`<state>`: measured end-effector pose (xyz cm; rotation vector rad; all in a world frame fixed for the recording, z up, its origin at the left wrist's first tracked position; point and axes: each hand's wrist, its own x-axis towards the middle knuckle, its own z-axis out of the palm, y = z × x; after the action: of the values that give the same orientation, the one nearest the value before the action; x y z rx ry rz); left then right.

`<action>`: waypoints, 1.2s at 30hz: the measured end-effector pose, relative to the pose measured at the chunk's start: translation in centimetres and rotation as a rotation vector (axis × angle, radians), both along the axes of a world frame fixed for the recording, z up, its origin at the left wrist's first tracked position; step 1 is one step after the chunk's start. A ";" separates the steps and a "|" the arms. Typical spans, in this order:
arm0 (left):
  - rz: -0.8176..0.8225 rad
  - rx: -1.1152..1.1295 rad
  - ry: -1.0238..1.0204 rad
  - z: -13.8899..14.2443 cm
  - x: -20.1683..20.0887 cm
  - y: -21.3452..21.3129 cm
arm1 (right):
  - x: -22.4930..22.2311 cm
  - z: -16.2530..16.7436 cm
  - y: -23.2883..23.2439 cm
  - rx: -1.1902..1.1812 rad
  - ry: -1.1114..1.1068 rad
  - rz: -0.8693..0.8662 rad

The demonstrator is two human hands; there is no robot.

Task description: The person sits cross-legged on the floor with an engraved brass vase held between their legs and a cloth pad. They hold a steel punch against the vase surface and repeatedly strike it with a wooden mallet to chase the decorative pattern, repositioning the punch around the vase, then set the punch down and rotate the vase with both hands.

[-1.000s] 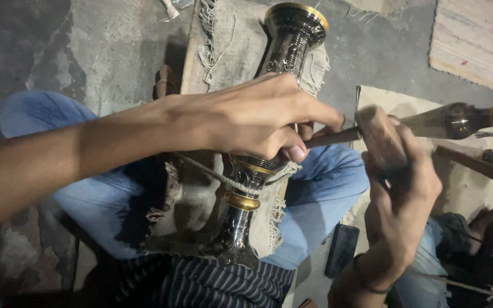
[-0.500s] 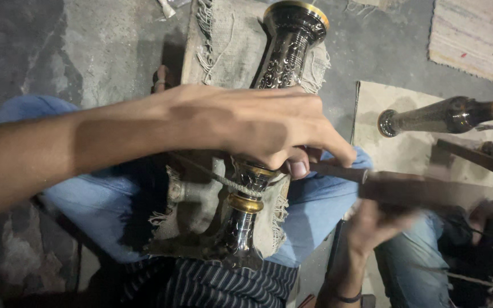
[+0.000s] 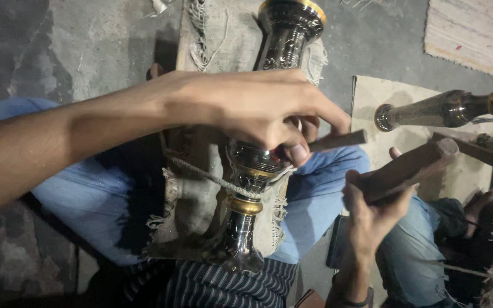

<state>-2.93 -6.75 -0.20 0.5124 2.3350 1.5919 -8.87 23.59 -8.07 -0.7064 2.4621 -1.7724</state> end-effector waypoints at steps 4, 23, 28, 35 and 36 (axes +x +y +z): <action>-0.034 0.017 0.092 0.0 -0.1 0.0 | -0.8 1.5 0.0 -0.159 0.031 0.060; 0.308 -0.093 0.079 -0.5 2.6 0.3 | -4.1 8.1 -6.4 0.295 0.531 0.374; 0.437 0.014 0.270 -1.6 3.9 0.3 | -7.2 8.6 -6.7 0.280 0.616 0.553; 0.700 0.172 0.421 -3.4 6.7 1.7 | -8.0 13.1 -9.1 0.523 0.777 0.644; 0.747 0.174 0.457 -3.4 7.1 2.0 | -8.2 13.3 -9.5 0.470 0.686 0.623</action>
<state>4.21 -4.71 -3.65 0.0040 2.9660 2.1937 -17.03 14.06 5.24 -1.9677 2.4007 -0.7608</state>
